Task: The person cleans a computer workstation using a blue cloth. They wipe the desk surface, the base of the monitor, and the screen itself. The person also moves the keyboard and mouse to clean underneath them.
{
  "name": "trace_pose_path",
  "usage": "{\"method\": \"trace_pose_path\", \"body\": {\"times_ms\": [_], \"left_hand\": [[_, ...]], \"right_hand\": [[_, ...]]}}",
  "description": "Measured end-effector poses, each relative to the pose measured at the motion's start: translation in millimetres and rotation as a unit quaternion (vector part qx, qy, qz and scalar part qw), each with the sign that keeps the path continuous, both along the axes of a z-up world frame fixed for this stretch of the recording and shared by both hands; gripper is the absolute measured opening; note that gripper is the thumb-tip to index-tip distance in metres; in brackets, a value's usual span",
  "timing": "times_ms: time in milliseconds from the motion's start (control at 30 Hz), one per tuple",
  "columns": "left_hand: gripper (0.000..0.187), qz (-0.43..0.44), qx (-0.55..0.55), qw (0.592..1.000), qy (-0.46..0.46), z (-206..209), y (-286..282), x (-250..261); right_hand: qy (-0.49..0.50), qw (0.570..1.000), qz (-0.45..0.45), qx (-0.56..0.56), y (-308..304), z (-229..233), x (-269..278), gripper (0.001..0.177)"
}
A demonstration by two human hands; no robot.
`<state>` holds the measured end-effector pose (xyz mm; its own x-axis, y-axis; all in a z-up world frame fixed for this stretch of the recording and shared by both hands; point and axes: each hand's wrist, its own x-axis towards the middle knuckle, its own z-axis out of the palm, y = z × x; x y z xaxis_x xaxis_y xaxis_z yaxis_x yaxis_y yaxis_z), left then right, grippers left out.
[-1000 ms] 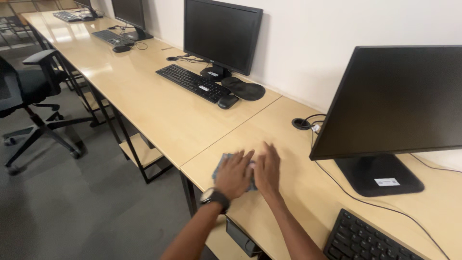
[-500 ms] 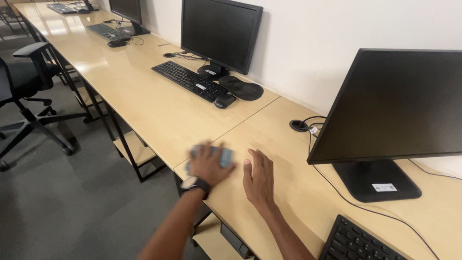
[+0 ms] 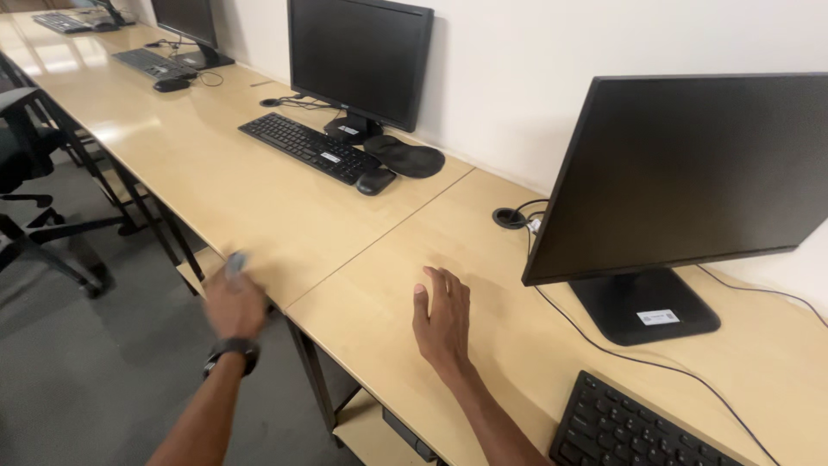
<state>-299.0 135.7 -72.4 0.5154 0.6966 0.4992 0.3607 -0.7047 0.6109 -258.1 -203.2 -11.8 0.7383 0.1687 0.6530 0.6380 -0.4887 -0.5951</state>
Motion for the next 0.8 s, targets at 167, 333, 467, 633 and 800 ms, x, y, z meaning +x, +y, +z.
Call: {"method": "trace_pose_path", "body": {"times_ms": [167, 333, 467, 633, 800], "left_hand": [[0.046, -0.215, 0.098, 0.970, 0.049, 40, -99, 68], [0.068, -0.332, 0.124, 0.905, 0.236, 36, -215, 93], [0.081, -0.329, 0.107, 0.903, 0.253, 21, -246, 138], [0.084, -0.318, 0.106, 0.910, 0.244, 9, -267, 195], [0.085, -0.364, 0.086, 0.882, 0.288, 25, -302, 239]], "right_hand": [[-0.063, 0.998, -0.017, 0.018, -6, 18, -17, 0.034], [-0.052, 0.997, -0.024, 0.049, -17, 26, -32, 0.034], [-0.049, 0.996, -0.067, 0.045, -31, 26, -29, 0.034], [-0.034, 0.994, -0.089, 0.055, -53, 17, -30, 0.034], [0.019, 0.990, -0.119, 0.070, -48, 8, -22, 0.043]]}}
